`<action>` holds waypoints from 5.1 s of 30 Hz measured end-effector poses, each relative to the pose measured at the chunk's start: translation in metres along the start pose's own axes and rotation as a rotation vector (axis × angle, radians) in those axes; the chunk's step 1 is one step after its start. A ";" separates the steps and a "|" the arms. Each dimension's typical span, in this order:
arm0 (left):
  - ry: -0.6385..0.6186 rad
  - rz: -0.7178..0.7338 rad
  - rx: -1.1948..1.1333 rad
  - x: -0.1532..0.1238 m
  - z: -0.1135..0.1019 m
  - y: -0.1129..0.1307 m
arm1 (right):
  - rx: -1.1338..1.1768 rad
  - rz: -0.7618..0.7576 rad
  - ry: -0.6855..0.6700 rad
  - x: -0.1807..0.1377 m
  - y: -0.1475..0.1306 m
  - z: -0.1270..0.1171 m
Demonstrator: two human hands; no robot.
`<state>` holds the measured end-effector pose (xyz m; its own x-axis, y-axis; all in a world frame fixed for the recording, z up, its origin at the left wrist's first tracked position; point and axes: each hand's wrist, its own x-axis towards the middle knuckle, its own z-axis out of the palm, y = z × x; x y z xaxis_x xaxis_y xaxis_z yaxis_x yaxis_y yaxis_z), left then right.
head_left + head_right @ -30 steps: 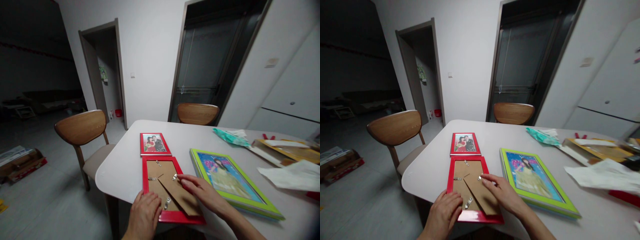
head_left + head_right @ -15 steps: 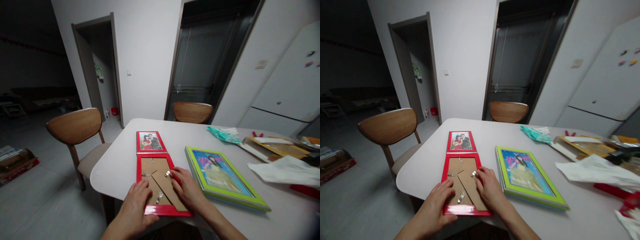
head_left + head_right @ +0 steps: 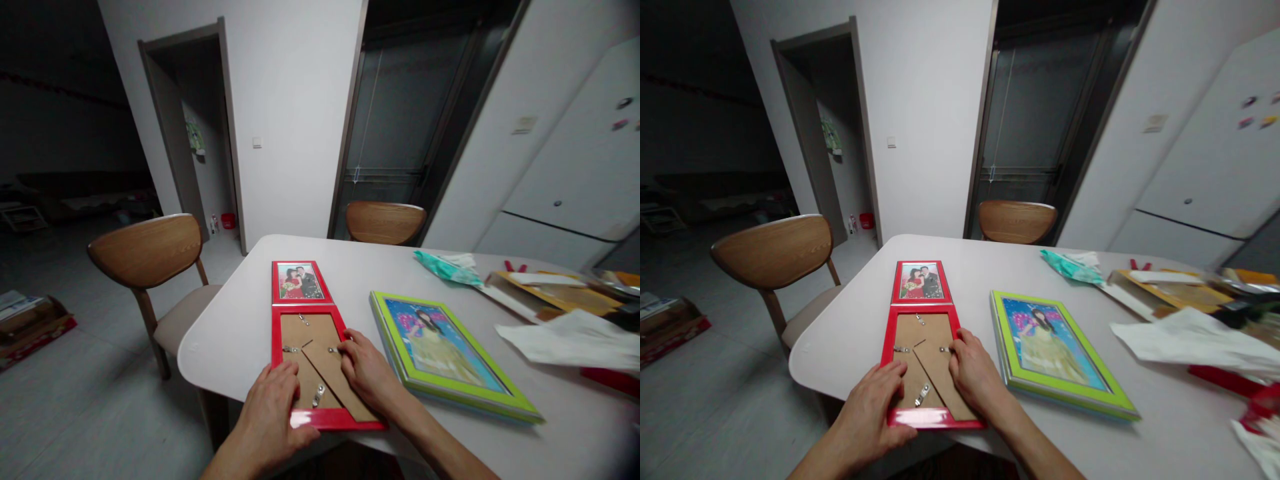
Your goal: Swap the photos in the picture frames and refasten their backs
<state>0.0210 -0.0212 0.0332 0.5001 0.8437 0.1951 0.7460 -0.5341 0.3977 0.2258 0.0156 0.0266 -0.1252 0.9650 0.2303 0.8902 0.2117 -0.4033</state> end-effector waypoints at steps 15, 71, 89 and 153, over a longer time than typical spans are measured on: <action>0.016 0.023 -0.045 -0.001 0.002 -0.003 | 0.086 -0.261 -0.065 0.016 -0.045 0.004; 0.002 -0.057 -0.172 -0.004 0.007 -0.008 | -0.059 0.123 0.013 0.092 -0.025 0.036; 0.043 -0.026 -0.189 -0.005 0.009 -0.011 | 0.151 -0.232 -0.046 0.018 -0.029 -0.003; 0.062 0.015 -0.320 0.118 0.056 0.097 | 0.240 0.598 0.351 -0.033 0.164 -0.119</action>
<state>0.1773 0.0234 0.0442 0.4751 0.8426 0.2536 0.5575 -0.5112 0.6541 0.4282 0.0003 0.0585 0.5361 0.8281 0.1639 0.6365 -0.2690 -0.7228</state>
